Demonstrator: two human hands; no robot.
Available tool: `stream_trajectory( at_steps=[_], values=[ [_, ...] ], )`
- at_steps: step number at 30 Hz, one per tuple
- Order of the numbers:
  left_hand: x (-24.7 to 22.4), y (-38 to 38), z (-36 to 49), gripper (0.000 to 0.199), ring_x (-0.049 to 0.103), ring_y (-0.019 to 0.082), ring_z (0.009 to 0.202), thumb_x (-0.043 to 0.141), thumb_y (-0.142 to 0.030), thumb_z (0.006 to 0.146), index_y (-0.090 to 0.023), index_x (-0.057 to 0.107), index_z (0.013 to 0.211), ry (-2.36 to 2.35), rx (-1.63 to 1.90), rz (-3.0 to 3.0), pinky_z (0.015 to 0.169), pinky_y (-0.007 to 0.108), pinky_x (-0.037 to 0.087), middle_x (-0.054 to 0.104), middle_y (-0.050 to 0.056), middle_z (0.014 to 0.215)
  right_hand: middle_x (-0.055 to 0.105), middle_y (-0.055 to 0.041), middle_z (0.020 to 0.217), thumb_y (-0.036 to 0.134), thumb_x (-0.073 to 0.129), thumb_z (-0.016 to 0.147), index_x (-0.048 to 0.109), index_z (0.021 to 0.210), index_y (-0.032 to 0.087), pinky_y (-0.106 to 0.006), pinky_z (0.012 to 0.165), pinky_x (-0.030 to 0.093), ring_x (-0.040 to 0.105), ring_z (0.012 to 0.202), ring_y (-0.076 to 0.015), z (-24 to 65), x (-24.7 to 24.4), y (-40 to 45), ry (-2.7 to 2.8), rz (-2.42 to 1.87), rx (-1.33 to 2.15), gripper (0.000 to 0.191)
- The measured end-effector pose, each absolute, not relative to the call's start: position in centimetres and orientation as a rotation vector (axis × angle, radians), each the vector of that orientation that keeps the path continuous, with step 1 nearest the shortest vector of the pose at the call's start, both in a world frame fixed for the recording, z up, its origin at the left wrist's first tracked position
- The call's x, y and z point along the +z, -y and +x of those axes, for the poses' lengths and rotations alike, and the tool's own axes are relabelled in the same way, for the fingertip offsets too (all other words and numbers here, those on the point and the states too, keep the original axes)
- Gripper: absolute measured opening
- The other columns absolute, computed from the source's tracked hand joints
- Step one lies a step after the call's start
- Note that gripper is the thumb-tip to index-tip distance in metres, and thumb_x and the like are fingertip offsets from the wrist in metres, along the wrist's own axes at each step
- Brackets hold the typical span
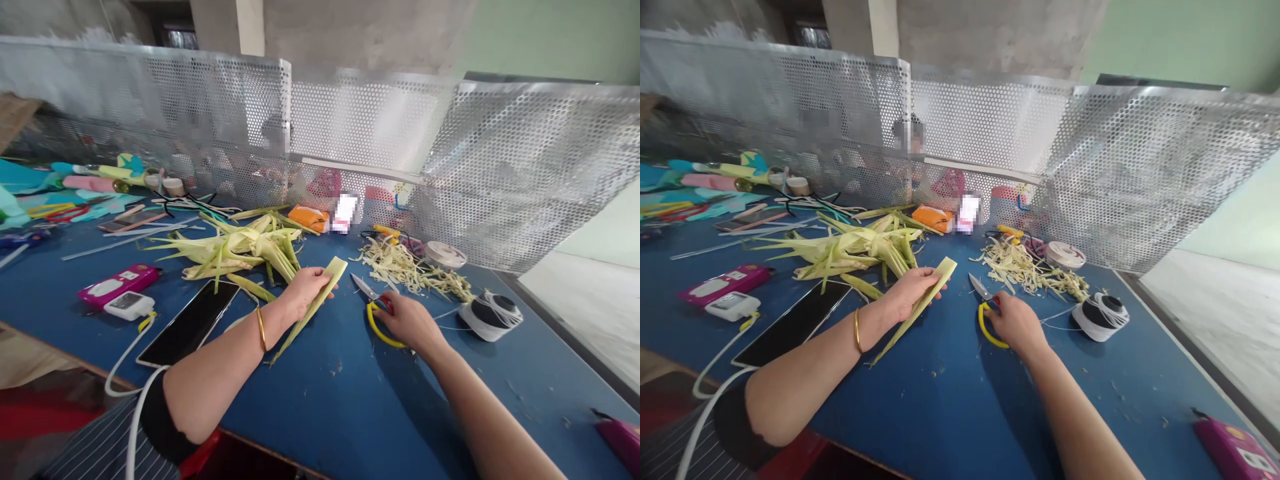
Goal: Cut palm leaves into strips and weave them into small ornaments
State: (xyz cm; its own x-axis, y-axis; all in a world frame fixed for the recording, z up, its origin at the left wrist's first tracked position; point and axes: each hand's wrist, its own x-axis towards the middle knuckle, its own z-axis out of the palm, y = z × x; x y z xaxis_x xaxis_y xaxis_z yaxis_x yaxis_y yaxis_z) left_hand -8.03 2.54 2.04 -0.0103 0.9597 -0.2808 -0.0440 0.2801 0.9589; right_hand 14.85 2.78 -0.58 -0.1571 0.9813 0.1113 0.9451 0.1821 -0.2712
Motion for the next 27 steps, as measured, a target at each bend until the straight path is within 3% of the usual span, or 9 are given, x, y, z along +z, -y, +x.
stream_trajectory(
  at_steps=[2, 4, 9, 12, 16, 19, 22, 24, 27],
  values=[
    [1.7, -2.2, -7.7, 0.015, 0.052, 0.008, 0.046, 0.059, -0.026, 0.085, -0.016, 0.064, 0.075, -1.301, 0.997, 1.144, 0.044, 0.02, 0.036, 0.065, 0.0, 0.067, 0.071, -0.0125, 0.088, 0.034, 0.053, 0.088, 0.074, 0.092, 0.018, -0.031, 0.065, 0.04, 0.065, 0.078, -0.0245, 14.3, 0.0, -2.2, 2.219, -1.833, 0.135, 0.026],
    [1.2, -1.8, -7.5, 0.015, 0.054, 0.01, 0.047, 0.06, -0.029, 0.083, -0.017, 0.065, 0.074, -1.284, 0.933, 1.381, 0.047, 0.021, 0.037, 0.065, -0.001, 0.064, 0.071, -0.0106, 0.087, 0.04, 0.046, 0.092, 0.073, 0.084, 0.019, -0.03, 0.065, 0.041, 0.064, 0.078, -0.0229, 14.1, 0.8, -1.8, 2.067, -1.747, 0.272, 0.035],
    [0.6, -1.1, -7.2, 0.011, 0.058, 0.014, 0.053, 0.065, -0.029, 0.075, -0.021, 0.067, 0.081, -1.298, 0.778, 1.876, 0.05, 0.023, 0.035, 0.066, -0.002, 0.062, 0.068, -0.003, 0.078, 0.046, 0.052, 0.085, 0.069, 0.102, 0.02, -0.027, 0.06, 0.043, 0.06, 0.069, -0.0182, 13.5, 1.9, -0.8, 1.937, -1.346, 0.889, 0.035],
    [0.9, -1.0, -7.3, 0.019, 0.06, 0.015, 0.057, 0.069, -0.026, 0.071, -0.022, 0.067, 0.089, -1.316, 0.669, 2.017, 0.052, 0.023, 0.034, 0.068, -0.002, 0.066, 0.064, -0.0003, 0.068, 0.03, 0.052, 0.084, 0.069, 0.085, 0.021, -0.024, 0.059, 0.037, 0.056, 0.063, -0.0151, 12.8, 1.6, -0.1, 2.279, -1.314, 0.767, 0.019],
    [1.2, -1.1, -7.4, 0.012, 0.064, 0.019, 0.068, 0.07, -0.025, 0.073, -0.025, 0.069, 0.084, -1.371, 0.578, 2.22, 0.061, 0.025, 0.039, 0.07, 0.0, 0.071, 0.063, -0.0015, 0.067, 0.024, 0.049, 0.085, 0.064, 0.079, 0.021, -0.025, 0.057, 0.03, 0.053, 0.062, -0.0145, 11.9, 0.8, 0.5, 2.453, -1.323, 0.446, 0.016],
    [1.5, -0.8, -7.2, 0.021, 0.064, 0.024, 0.096, 0.074, -0.028, 0.074, -0.025, 0.069, 0.094, -1.493, 0.975, 2.305, 0.085, 0.031, 0.044, 0.072, 0.005, 0.096, 0.058, -0.0007, 0.058, 0.028, 0.049, 0.085, 0.059, 0.068, 0.021, -0.025, 0.054, 0.028, 0.048, 0.055, -0.0137, 12.0, 0.5, 0.2, 2.219, -1.409, 0.404, 0.021],
    [1.8, -0.3, -6.9, 0.02, 0.056, 0.023, 0.114, 0.067, -0.032, 0.083, -0.022, 0.064, 0.1, -1.538, 1.581, 2.112, 0.103, 0.034, 0.037, 0.066, 0.008, 0.114, 0.05, 0.0026, 0.047, 0.039, 0.051, 0.085, 0.056, 0.064, 0.021, -0.024, 0.048, 0.03, 0.043, 0.045, -0.0125, 12.5, 0.5, -0.6, 1.768, -1.479, 0.661, 0.028],
    [1.7, 0.0, -6.5, 0.017, 0.059, 0.021, 0.105, 0.063, -0.035, 0.086, -0.02, 0.061, 0.094, -1.547, 1.749, 1.821, 0.097, 0.033, 0.042, 0.066, 0.009, 0.106, 0.048, 0.0038, 0.044, 0.045, 0.054, 0.084, 0.059, 0.066, 0.021, -0.024, 0.045, 0.031, 0.043, 0.041, -0.0124, 12.6, 0.4, -0.9, 1.577, -1.449, 0.789, 0.03],
    [0.8, -0.1, -5.7, 0.034, 0.061, 0.017, 0.079, 0.074, -0.042, 0.074, -0.018, 0.059, 0.092, -1.34, 1.462, 1.485, 0.076, 0.029, 0.049, 0.066, 0.005, 0.087, 0.05, 0.0042, 0.045, 0.047, 0.056, 0.084, 0.06, 0.069, 0.021, -0.024, 0.046, 0.032, 0.045, 0.042, -0.0127, 11.7, 0.1, -0.3, 1.558, -1.423, 0.766, 0.03]
  ],
)
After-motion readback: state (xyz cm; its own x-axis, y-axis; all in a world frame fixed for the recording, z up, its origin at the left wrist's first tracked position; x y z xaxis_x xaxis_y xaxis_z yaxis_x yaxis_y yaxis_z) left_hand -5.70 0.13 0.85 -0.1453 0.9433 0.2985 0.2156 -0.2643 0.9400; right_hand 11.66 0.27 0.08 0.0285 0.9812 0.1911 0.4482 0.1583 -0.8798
